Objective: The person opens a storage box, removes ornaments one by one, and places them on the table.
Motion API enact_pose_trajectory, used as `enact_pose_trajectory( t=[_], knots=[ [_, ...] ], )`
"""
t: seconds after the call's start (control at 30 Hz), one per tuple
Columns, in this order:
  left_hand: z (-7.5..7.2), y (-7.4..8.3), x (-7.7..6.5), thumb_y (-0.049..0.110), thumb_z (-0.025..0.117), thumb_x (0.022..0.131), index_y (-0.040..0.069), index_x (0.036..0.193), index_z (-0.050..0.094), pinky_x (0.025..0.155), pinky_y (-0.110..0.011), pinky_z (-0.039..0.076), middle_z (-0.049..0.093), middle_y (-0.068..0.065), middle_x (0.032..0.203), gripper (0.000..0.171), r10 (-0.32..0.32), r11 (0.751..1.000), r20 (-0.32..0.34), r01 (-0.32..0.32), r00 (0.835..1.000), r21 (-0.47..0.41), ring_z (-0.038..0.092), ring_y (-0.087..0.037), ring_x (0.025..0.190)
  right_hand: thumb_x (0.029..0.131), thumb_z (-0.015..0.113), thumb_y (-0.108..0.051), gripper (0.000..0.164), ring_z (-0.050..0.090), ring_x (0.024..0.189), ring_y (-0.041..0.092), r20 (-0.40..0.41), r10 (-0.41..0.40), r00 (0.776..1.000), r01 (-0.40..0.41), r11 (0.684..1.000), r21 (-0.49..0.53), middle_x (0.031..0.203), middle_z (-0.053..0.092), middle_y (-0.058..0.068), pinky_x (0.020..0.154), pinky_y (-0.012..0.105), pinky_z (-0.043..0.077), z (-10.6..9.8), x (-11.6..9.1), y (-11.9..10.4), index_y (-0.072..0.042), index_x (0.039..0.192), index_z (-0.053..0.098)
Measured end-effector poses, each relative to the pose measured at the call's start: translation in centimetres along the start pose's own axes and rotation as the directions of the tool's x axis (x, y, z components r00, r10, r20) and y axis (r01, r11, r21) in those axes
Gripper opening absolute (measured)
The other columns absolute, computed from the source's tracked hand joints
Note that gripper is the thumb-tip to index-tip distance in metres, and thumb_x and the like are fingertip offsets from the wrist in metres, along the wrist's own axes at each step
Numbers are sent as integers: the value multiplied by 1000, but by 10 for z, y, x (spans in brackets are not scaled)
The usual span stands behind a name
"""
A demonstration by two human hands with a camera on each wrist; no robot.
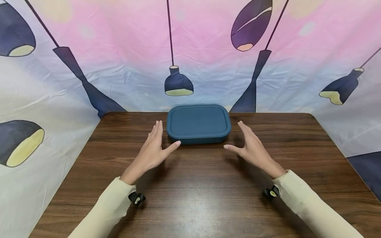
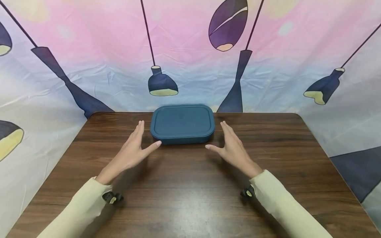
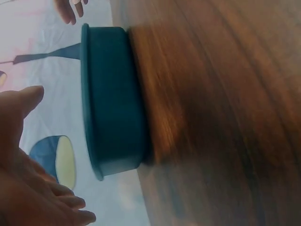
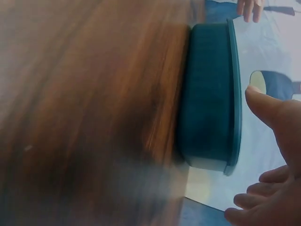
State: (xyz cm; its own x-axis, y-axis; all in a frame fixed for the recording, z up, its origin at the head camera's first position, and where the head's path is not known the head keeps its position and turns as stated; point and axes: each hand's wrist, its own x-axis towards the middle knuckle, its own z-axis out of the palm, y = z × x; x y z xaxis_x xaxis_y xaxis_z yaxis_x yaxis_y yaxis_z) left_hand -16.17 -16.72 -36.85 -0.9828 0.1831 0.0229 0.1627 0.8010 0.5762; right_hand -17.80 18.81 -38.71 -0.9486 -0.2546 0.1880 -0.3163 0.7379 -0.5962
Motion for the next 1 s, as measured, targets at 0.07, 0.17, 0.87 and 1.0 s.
enact_pose_trajectory(
  t=[0.07,0.17,0.87,1.0],
  knots=[
    [2,-2,8,74,54,91,11,161,-10,124,-56,6,-10,-10,168,114,-9,1000,-8,9,1000,-21,-4,-29,155,86,81,-49,107,24,149,42,22,27,999,-28,999,34,164,23,23,115,64,29,3,9,1,-1,161,21],
    [6,-5,18,73,57,90,11,162,-9,123,-60,10,-9,-10,168,115,-20,998,-10,20,1000,-51,-3,-30,155,84,81,-50,110,25,149,43,56,65,996,-69,995,77,163,23,24,115,63,30,7,21,2,-1,161,20],
    [25,-17,48,58,79,82,12,162,-10,119,-61,25,-1,-14,169,128,-62,968,45,71,997,-242,12,-36,154,85,86,-29,108,38,145,35,94,81,992,-110,925,364,162,27,21,113,50,40,24,47,6,0,161,14],
    [25,-17,49,57,79,82,10,163,-6,119,-60,25,1,-15,169,126,-57,970,29,62,998,-235,13,-36,154,84,86,-30,108,39,144,35,81,84,993,-108,926,361,162,28,21,113,50,40,24,47,7,-1,161,17]
  ],
)
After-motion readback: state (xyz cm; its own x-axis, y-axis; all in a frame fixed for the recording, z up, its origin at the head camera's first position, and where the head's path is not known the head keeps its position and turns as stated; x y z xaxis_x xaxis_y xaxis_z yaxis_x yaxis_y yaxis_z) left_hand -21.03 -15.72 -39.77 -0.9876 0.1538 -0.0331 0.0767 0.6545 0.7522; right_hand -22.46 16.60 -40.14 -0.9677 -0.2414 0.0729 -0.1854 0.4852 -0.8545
